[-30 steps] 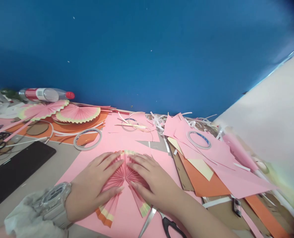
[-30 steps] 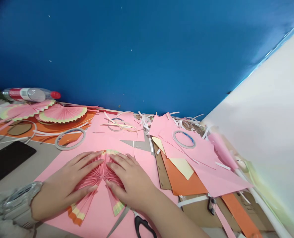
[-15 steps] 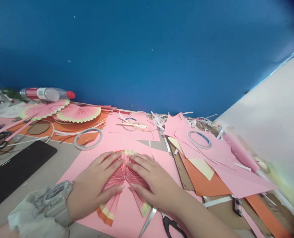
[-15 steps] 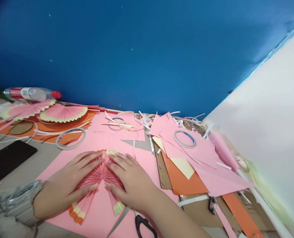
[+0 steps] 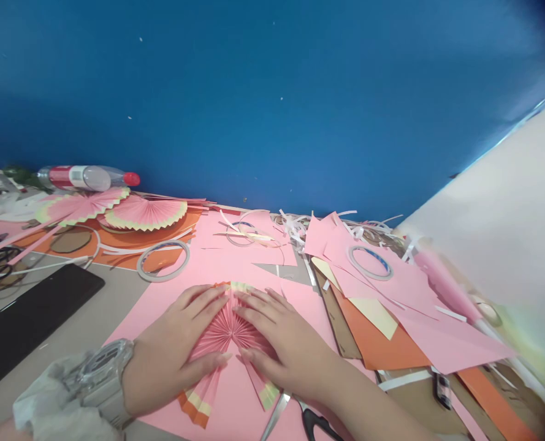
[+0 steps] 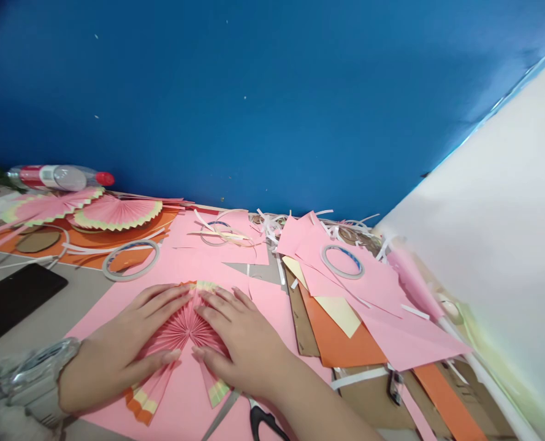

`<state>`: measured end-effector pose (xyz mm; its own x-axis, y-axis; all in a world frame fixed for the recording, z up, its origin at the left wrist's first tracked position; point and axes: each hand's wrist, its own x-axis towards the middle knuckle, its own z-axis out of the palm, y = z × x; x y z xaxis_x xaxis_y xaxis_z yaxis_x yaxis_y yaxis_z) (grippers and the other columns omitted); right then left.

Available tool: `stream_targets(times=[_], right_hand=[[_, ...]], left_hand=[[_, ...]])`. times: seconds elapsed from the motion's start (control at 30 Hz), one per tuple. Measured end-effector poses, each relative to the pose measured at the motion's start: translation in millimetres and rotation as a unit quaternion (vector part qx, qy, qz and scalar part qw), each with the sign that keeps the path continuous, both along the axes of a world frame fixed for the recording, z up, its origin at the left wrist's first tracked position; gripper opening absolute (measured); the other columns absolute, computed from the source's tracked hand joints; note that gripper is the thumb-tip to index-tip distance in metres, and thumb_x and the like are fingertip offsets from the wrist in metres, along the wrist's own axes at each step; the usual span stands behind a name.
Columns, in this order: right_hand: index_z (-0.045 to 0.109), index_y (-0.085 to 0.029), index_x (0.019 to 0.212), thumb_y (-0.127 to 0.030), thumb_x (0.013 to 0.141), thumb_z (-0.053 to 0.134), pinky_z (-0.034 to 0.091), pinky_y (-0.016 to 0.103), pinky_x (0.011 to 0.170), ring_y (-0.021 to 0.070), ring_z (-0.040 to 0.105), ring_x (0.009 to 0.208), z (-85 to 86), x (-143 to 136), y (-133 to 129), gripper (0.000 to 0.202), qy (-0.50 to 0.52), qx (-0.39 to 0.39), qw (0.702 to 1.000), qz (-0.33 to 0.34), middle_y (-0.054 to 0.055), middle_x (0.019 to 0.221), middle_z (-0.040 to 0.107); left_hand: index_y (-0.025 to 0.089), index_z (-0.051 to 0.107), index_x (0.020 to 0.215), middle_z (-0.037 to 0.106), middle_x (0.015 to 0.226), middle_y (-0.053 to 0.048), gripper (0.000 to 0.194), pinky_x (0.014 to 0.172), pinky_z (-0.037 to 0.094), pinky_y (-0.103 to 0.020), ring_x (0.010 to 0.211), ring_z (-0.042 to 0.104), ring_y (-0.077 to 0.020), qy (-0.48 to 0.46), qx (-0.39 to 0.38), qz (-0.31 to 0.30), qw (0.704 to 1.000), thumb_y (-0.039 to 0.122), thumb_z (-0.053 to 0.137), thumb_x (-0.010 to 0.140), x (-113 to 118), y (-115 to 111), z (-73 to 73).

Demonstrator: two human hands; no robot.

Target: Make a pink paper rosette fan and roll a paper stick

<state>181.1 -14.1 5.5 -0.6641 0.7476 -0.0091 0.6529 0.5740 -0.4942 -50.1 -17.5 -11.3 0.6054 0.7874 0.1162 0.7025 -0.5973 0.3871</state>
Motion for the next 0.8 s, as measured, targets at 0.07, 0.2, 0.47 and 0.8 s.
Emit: stream_targets(times=[0.07,0.2,0.47,0.8], right_hand=[[0.039,-0.028,0.138,-0.048,0.088,0.046,0.015,0.044,0.116,0.0184,0.027,0.138,-0.2,0.3,0.2,0.054,-0.001,0.001,1.0,0.002,-0.002,0.148,0.034],[0.04,-0.026,0.138,-0.048,0.085,0.051,0.015,0.044,0.116,0.0199,0.028,0.137,-0.8,0.3,0.0,0.058,0.005,0.005,1.0,0.0,0.0,0.148,0.036],[0.041,-0.026,0.136,-0.046,0.084,0.052,0.015,0.041,0.116,0.0178,0.027,0.137,-2.2,-1.2,0.7,0.057,-0.001,0.013,1.0,-0.001,-0.002,0.149,0.034],[0.039,-0.024,0.137,-0.046,0.087,0.048,0.01,0.039,0.117,0.0163,0.024,0.138,-1.4,0.0,-1.5,0.056,0.013,0.012,1.0,0.003,-0.001,0.149,0.033]], left_hand=[[0.02,0.028,0.142,0.034,0.146,-0.008,0.072,0.108,0.033,-0.047,0.133,0.026,-0.0286,-0.005,-0.003,-0.003,1.0,0.055,0.051,0.084,-0.4,-0.4,-1.1],[0.021,0.026,0.143,0.033,0.146,-0.009,0.075,0.108,0.033,-0.049,0.133,0.025,-0.03,-0.007,-0.012,-0.006,1.0,0.057,0.053,0.082,-0.6,-0.2,-3.1],[0.021,0.023,0.144,0.031,0.146,-0.01,0.074,0.108,0.031,-0.05,0.133,0.022,-0.0296,-0.006,-0.018,-0.01,1.0,0.055,0.05,0.085,2.8,0.6,-1.3],[0.024,0.03,0.142,0.031,0.145,-0.01,0.072,0.106,0.032,-0.051,0.132,0.024,-0.0311,0.009,-0.006,-0.017,1.0,0.059,0.051,0.083,3.2,1.5,-0.1]])
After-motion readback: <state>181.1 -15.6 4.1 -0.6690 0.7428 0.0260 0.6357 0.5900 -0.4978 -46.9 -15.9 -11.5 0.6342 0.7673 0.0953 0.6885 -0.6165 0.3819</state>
